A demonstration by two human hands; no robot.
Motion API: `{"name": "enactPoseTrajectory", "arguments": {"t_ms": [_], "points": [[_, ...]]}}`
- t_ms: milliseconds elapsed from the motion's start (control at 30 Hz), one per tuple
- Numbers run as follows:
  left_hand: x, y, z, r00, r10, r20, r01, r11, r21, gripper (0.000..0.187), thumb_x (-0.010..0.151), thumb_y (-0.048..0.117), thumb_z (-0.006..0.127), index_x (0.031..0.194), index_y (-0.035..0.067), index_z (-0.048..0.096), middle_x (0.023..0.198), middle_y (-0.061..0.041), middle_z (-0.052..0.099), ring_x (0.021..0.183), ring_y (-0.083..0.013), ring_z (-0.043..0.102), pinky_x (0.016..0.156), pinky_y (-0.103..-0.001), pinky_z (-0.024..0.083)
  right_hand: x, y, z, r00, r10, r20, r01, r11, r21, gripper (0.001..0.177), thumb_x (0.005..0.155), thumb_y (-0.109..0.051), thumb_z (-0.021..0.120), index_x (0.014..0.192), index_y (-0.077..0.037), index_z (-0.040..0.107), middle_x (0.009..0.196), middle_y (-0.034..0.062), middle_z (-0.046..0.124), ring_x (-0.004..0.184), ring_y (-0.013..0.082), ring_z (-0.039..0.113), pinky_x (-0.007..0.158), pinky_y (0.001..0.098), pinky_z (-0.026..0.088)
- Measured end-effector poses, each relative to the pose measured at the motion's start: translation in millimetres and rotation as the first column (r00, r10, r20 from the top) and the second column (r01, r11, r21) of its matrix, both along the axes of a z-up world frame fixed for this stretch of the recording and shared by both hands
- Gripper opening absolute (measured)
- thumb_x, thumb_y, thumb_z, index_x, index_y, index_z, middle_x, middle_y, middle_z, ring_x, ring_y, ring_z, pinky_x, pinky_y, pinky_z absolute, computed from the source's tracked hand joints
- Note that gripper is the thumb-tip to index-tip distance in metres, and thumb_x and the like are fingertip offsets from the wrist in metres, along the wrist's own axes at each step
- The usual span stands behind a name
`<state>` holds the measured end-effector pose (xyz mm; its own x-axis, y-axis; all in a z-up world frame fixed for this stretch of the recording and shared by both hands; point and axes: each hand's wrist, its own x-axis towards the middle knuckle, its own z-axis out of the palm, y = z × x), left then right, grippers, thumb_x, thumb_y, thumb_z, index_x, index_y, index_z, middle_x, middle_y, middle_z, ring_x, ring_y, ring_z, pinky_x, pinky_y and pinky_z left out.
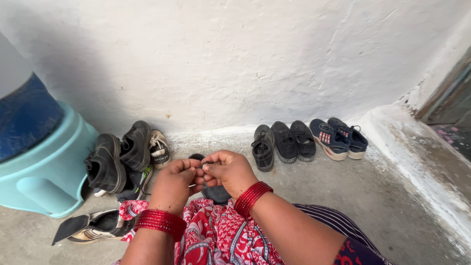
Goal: The person sits on the floor and re-laces a single black shoe by threading the laces through the eyelets and tying them. The person handles the shoe and laces by hand throughout the clip.
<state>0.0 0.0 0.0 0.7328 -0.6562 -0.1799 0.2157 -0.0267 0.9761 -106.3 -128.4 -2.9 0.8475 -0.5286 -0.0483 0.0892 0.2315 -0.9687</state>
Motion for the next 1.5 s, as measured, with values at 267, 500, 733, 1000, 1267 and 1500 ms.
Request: {"name": "enactPoseTrajectory", "arguments": {"t_ms": [267,500,733,1000,1267,1500], "points": [[18.7,30.4,-15.3,0.979,-0.181,0.097,0.170,0.979,0.111,0.053,0.083,-0.018,0.055,0.134,-0.002,0.061,0.118,-0.011,0.071,0.098,-0.0195,0.069,0.082,-0.030,0.055,-14.0,14.1,-6.5,0.981,-0.075,-0.180,0.019,0.954,-0.298,0.013,0.092,-0.009,0.070,0.099,0.000,0.074,0.084,0.0038,0.073,0.065,0.0089,0.065,0.060,0.0261,0.057],[29.1,28.4,-0.5,0.988,-0.130,0.086,0.127,0.991,0.039,0.042,0.092,-0.012,0.047,0.132,-0.006,0.060,0.118,-0.015,0.073,0.102,-0.0214,0.071,0.087,-0.031,0.057,-7.1,-8.9,10.9,0.955,-0.046,-0.294,-0.075,0.919,-0.388,0.012,0.093,-0.010,0.067,0.097,-0.002,0.074,0.079,0.0034,0.072,0.062,0.0093,0.064,0.057,0.0261,0.057],[9.5,7.7,-52.2,0.991,-0.118,0.059,0.123,0.987,-0.103,0.032,0.099,0.000,0.050,0.126,-0.006,0.066,0.105,-0.014,0.074,0.086,-0.0192,0.071,0.079,-0.032,0.057,0.5,-17.2,-18.4,0.963,-0.014,-0.270,-0.074,0.946,-0.315,0.015,0.096,-0.013,0.066,0.100,-0.001,0.074,0.080,0.0034,0.072,0.065,0.0075,0.066,0.060,0.0238,0.058],[27.2,12.7,-87.9,0.793,0.001,0.609,0.041,0.998,-0.054,0.029,0.092,0.002,0.060,0.114,0.001,0.078,0.114,0.001,0.066,0.105,-0.0139,0.063,0.086,-0.027,0.052,19.9,-37.0,-63.7,0.968,-0.143,-0.206,-0.027,0.758,-0.651,0.023,0.089,-0.023,0.079,0.090,0.000,0.078,0.083,0.0051,0.067,0.072,0.0131,0.062,0.066,0.0299,0.051],[35.6,-9.9,-91.1,0.986,0.028,-0.162,-0.079,0.943,-0.322,0.027,0.101,0.003,0.049,0.123,-0.004,0.066,0.088,-0.008,0.066,0.082,-0.0165,0.068,0.082,-0.031,0.058,25.1,-68.9,-78.2,0.978,-0.005,-0.207,-0.082,0.910,-0.406,0.022,0.093,-0.020,0.073,0.092,0.001,0.077,0.081,0.0018,0.072,0.075,0.0085,0.061,0.073,0.0275,0.051],[45.3,-26.1,-96.3,0.972,0.179,-0.155,-0.203,0.967,-0.157,0.016,0.101,0.005,0.051,0.117,0.003,0.055,0.084,-0.008,0.064,0.057,-0.0112,0.052,0.057,-0.028,0.050,47.3,-72.8,-104.1,0.961,0.083,-0.264,-0.106,0.992,-0.075,0.019,0.098,-0.011,0.065,0.104,0.005,0.072,0.079,0.0034,0.066,0.067,0.0110,0.062,0.063,0.0272,0.054]]}}
